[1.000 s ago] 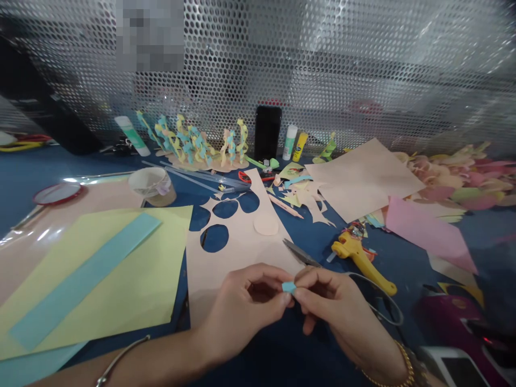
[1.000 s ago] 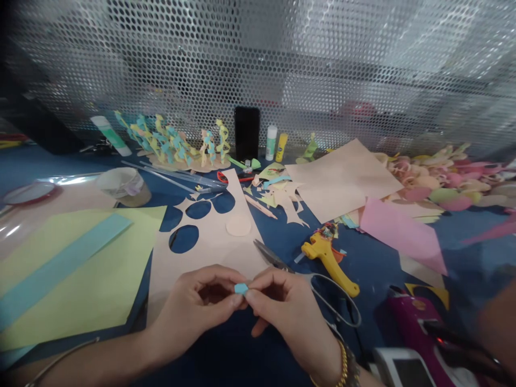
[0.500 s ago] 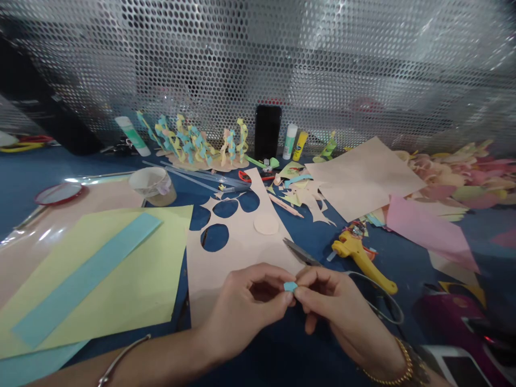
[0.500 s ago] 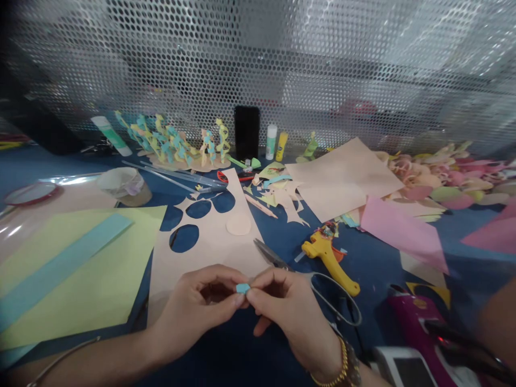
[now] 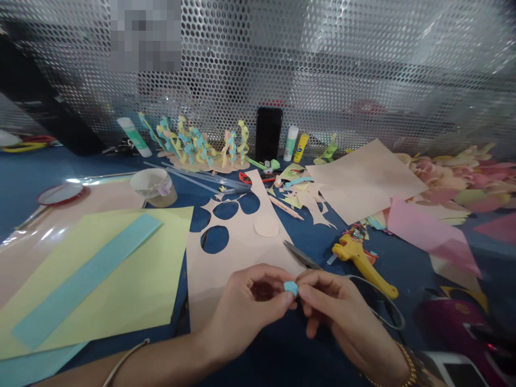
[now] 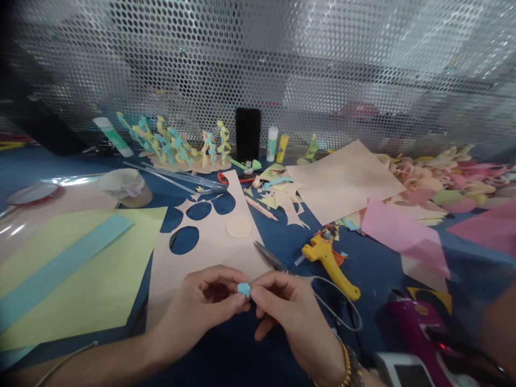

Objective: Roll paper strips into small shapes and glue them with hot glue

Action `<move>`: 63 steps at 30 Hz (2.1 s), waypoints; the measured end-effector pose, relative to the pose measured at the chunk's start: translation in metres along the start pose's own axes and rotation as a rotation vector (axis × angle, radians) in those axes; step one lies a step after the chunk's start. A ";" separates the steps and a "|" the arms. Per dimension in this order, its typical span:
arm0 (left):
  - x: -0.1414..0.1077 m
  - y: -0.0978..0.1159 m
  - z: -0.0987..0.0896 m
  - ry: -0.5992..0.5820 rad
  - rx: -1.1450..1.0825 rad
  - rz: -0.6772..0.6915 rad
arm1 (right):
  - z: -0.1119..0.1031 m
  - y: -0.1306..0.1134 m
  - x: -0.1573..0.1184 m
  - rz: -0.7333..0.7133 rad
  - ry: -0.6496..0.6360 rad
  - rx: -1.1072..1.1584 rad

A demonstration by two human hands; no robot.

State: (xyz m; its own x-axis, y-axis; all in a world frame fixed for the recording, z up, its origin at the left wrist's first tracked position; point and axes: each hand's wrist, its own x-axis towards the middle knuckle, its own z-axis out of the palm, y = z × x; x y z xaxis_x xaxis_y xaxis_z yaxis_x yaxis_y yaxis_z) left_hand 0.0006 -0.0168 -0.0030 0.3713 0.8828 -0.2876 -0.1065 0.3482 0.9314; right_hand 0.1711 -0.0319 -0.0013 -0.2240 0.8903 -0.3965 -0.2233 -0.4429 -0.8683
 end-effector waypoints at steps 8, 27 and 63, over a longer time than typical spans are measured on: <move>0.000 -0.001 0.000 0.001 0.002 0.024 | 0.001 0.001 0.001 -0.018 0.012 -0.012; -0.002 -0.001 0.000 0.032 0.148 0.114 | 0.001 0.007 0.002 -0.134 0.028 -0.069; -0.003 -0.001 0.003 0.031 0.075 0.107 | 0.002 0.006 0.002 -0.111 0.031 -0.059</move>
State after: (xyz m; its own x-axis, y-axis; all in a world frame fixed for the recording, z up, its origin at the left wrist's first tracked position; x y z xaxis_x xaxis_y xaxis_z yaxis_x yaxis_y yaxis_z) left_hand 0.0023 -0.0207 -0.0020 0.3329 0.9233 -0.1917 -0.0746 0.2284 0.9707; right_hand 0.1676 -0.0330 -0.0062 -0.1716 0.9369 -0.3047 -0.1885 -0.3348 -0.9233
